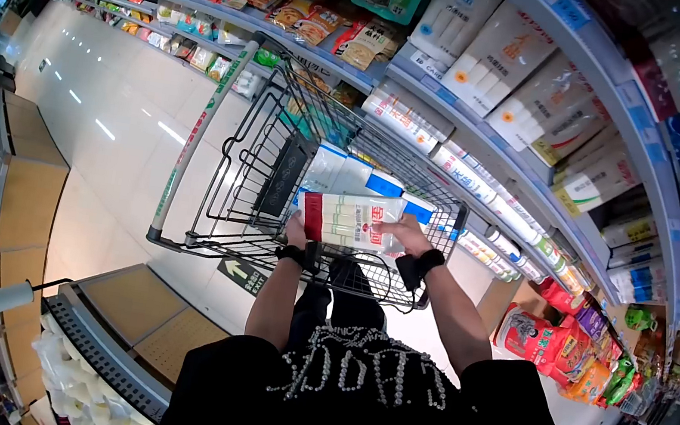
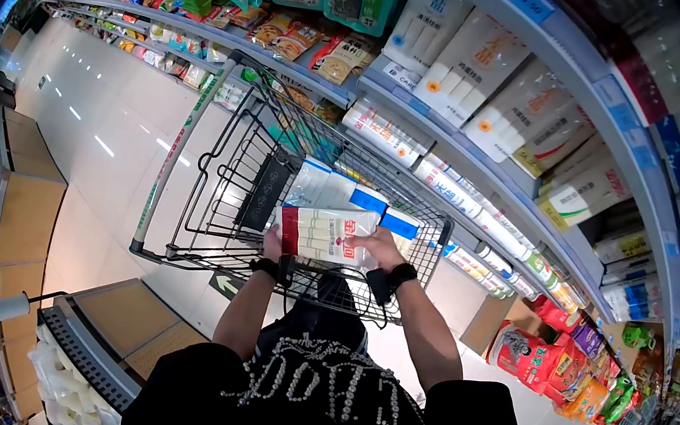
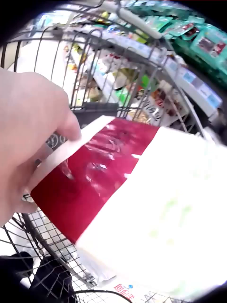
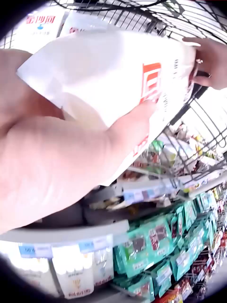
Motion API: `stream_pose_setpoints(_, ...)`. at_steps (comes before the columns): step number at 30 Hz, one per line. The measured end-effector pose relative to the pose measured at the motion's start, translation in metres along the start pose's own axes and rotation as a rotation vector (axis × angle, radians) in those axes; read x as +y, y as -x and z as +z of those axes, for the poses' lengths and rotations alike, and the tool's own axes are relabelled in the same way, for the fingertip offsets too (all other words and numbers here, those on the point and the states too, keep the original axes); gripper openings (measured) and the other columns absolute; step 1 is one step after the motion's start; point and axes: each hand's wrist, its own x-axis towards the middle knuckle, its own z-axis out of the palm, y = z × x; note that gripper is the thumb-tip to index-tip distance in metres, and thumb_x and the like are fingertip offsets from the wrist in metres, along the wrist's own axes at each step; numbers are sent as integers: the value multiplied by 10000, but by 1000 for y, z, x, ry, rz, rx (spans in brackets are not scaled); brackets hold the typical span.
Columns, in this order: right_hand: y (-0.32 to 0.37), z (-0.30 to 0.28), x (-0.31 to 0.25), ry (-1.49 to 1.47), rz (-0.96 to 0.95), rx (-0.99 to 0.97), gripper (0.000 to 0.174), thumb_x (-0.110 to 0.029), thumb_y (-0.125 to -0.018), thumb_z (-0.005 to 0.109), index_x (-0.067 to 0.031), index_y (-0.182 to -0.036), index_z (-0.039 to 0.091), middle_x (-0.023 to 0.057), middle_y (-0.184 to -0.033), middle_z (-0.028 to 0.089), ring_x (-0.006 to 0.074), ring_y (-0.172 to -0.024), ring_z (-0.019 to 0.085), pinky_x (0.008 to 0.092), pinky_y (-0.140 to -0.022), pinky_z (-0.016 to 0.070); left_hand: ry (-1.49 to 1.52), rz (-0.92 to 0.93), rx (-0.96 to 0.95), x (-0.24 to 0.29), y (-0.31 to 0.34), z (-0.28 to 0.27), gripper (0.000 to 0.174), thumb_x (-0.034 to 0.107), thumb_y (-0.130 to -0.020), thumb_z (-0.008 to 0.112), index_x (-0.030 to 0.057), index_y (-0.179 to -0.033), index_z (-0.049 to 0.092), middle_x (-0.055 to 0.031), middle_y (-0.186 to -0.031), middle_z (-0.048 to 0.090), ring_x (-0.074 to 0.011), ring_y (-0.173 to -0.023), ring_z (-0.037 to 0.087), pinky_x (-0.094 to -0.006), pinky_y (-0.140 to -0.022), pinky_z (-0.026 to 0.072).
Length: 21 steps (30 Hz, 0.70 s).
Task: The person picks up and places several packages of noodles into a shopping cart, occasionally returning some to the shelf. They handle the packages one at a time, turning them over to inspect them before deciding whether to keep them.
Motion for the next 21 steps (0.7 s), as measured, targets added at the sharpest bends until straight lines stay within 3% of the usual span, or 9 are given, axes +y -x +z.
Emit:
stream_pose_setpoints(2, 22, -11, -28, 120, 10, -1, 368, -79, -653, 727, 30, -988, 618, 110, -934, 651, 166, -803, 623, 279, -730, 486, 621, -125, -136, 94, 52, 6, 467, 394, -929, 326, 16, -1103, 539, -94, -973, 633, -214, -881, 612, -340, -813, 462)
stream_pose_setpoints(6, 58, -27, -61, 182, -15, 45, 373, -134, -669, 728, 24, -990, 622, 109, -931, 650, 163, -795, 626, 269, -739, 483, 786, -330, -178, 172, 87, 30, 549, 465, -938, 257, 27, -1154, 509, -105, -1100, 592, -236, -946, 595, -334, -848, 459)
stream_pose_setpoints(7, 71, -31, -65, 184, -13, 55, 369, -142, -677, 725, 21, -992, 623, 109, -933, 650, 161, -798, 626, 267, -742, 482, 871, -226, -368, 160, 76, 43, 551, 472, -935, 259, 34, -1155, 510, -109, -1097, 593, -245, -961, 592, -343, -861, 461)
stream_pose_setpoints(9, 89, -42, -71, 157, -8, 117, 341, -128, -691, 720, 20, -984, 625, 100, -937, 647, 155, -807, 626, 258, -743, 488, 790, -224, -373, 177, 96, 60, 581, 496, -928, 244, 32, -1172, 494, -120, -1104, 589, -264, -977, 587, -366, -868, 463)
stream_pose_setpoints(12, 116, -69, -69, 19, -137, 244, 495, -68, -703, 706, 54, -1123, 475, 141, -1015, 599, 203, -878, 619, 319, -772, 515, 1038, -267, -585, 181, 103, 86, 637, 543, -910, 227, 26, -1187, 476, -134, -1124, 577, -297, -1006, 572, -401, -892, 451)
stream_pose_setpoints(14, 141, -74, -83, -63, -126, 360, 638, -48, -697, 716, 61, -1207, 348, 169, -1070, 551, 235, -896, 615, 354, -800, 520, 1067, -350, -565, 215, 138, 94, 694, 580, -889, 207, 23, -1231, 439, -152, -1224, 504, -334, -1111, 491, -449, -966, 373)
stream_pose_setpoints(19, 174, -89, -81, -257, -317, 549, 596, -68, -738, 703, 39, -1207, 351, 179, -1070, 544, 266, -900, 609, 418, -742, 534, 1235, -435, -823, 209, 174, 129, 580, 451, -874, 242, 47, -1239, 441, -136, -1284, 461, -334, -1169, 437, -451, -990, 341)
stream_pose_setpoints(20, 177, -91, -79, -324, -362, 561, 600, -72, -745, 700, 27, -1217, 343, 178, -1060, 546, 270, -895, 609, 427, -729, 536, 1197, -499, -745, 218, 193, 126, 526, 373, -861, 251, 52, -1227, 452, -133, -1297, 449, -334, -1160, 442, -449, -996, 331)
stream_pose_setpoints(21, 176, -89, -75, -384, -446, 598, 467, -102, -753, 702, 14, -1114, 429, 139, -924, 594, 232, -794, 629, 355, -681, 541, 1255, -413, -827, 176, 171, 152, 573, 421, -866, 227, 50, -1250, 437, -147, -1313, 424, -346, -1190, 409, -490, -1003, 314)
